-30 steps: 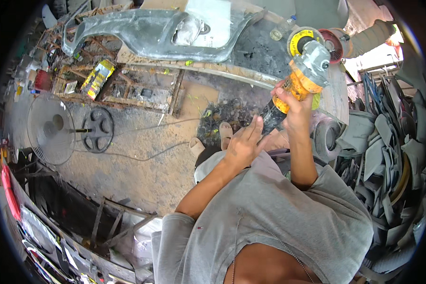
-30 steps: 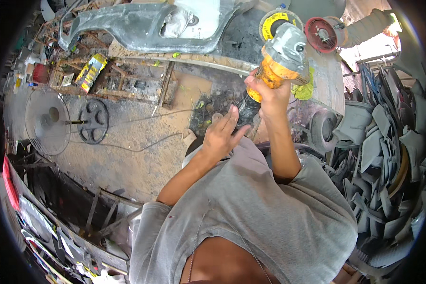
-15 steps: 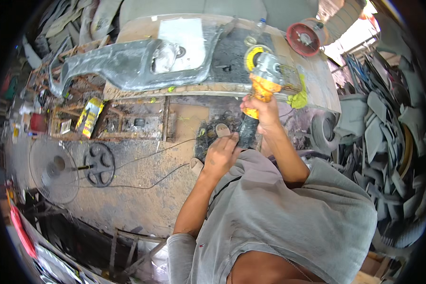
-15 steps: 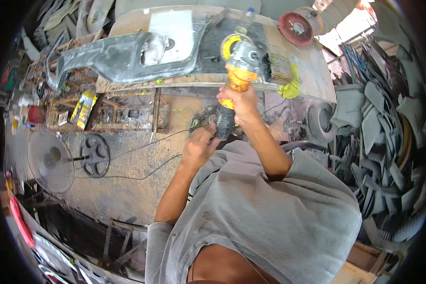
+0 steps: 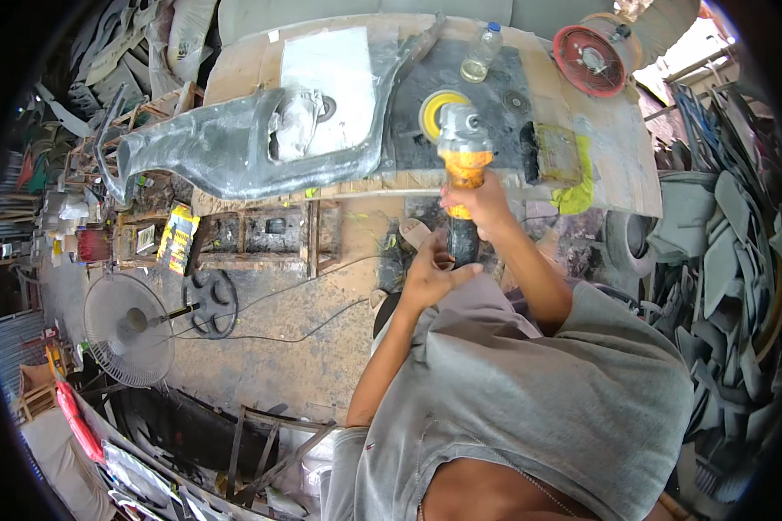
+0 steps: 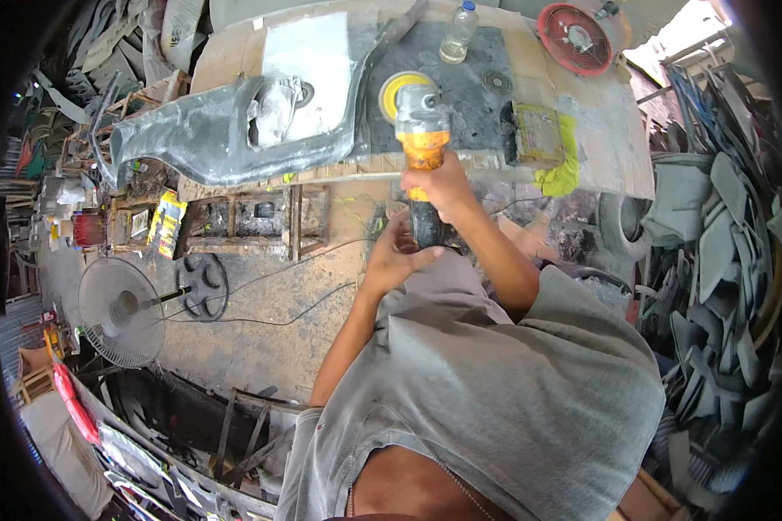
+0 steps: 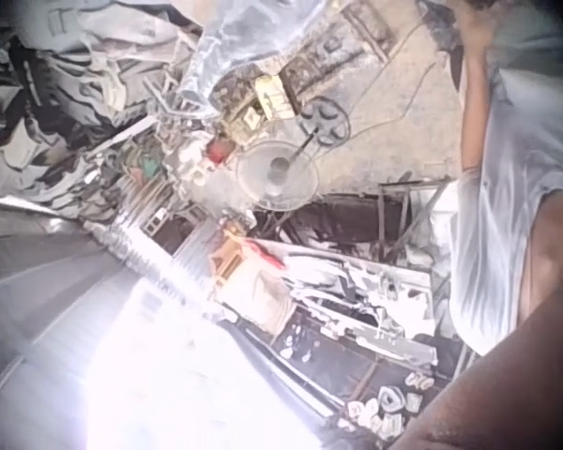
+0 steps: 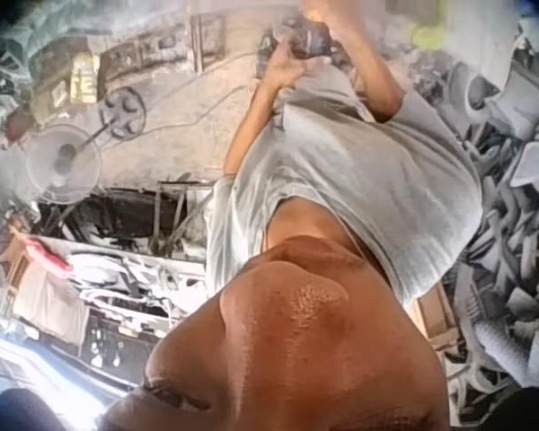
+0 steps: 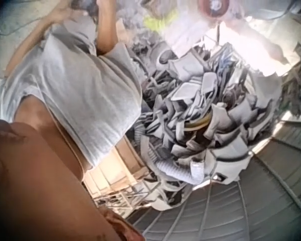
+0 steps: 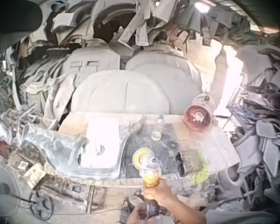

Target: Grinding and shaping a large composite automotive body panel using a power angle grinder.

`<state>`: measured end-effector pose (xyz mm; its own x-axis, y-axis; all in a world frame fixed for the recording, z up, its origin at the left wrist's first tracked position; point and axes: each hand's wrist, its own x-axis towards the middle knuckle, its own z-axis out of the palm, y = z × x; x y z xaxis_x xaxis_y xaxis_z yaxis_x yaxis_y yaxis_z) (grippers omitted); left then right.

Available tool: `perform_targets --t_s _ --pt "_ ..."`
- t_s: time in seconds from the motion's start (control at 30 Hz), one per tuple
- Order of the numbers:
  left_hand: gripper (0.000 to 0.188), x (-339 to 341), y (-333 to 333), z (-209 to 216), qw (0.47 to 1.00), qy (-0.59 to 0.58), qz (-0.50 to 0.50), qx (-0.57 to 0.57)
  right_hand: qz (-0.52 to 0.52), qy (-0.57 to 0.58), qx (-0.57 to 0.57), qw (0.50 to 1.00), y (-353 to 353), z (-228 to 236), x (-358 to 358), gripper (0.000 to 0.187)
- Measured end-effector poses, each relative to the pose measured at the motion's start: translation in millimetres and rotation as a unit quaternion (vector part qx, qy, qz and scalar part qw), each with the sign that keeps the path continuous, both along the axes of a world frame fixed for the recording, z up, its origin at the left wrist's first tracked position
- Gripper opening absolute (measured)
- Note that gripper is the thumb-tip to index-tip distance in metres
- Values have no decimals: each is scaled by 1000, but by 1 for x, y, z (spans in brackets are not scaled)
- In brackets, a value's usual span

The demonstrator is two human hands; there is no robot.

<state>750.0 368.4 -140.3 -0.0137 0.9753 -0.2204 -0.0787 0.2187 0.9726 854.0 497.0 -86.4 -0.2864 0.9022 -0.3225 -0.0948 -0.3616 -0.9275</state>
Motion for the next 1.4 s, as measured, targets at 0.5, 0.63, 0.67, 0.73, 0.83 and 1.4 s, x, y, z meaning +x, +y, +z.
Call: perform_targets --t_s 0.5,0.63,0.67,0.73,0.83,1.4 --pt "54 53 139 -51 992 12 123 -23 186 -137 91 969 132 -79 -6 57" --pt "55 45 155 -24 992 -56 100 -52 206 -184 116 954 150 -95 6 61" --pt "57 35 160 -19 992 4 25 -120 215 -187 136 949 157 -95 8 57" --pt "57 23 146 -31 993 5 -16 -114 241 -192 179 934 170 -91 9 55" --pt "46 2 77 -101 992 -16 125 -23 277 -251 217 902 188 -73 12 56" --pt "23 128 -355 -96 713 26 477 -513 395 -254 -10 883 295 0 -3 46"
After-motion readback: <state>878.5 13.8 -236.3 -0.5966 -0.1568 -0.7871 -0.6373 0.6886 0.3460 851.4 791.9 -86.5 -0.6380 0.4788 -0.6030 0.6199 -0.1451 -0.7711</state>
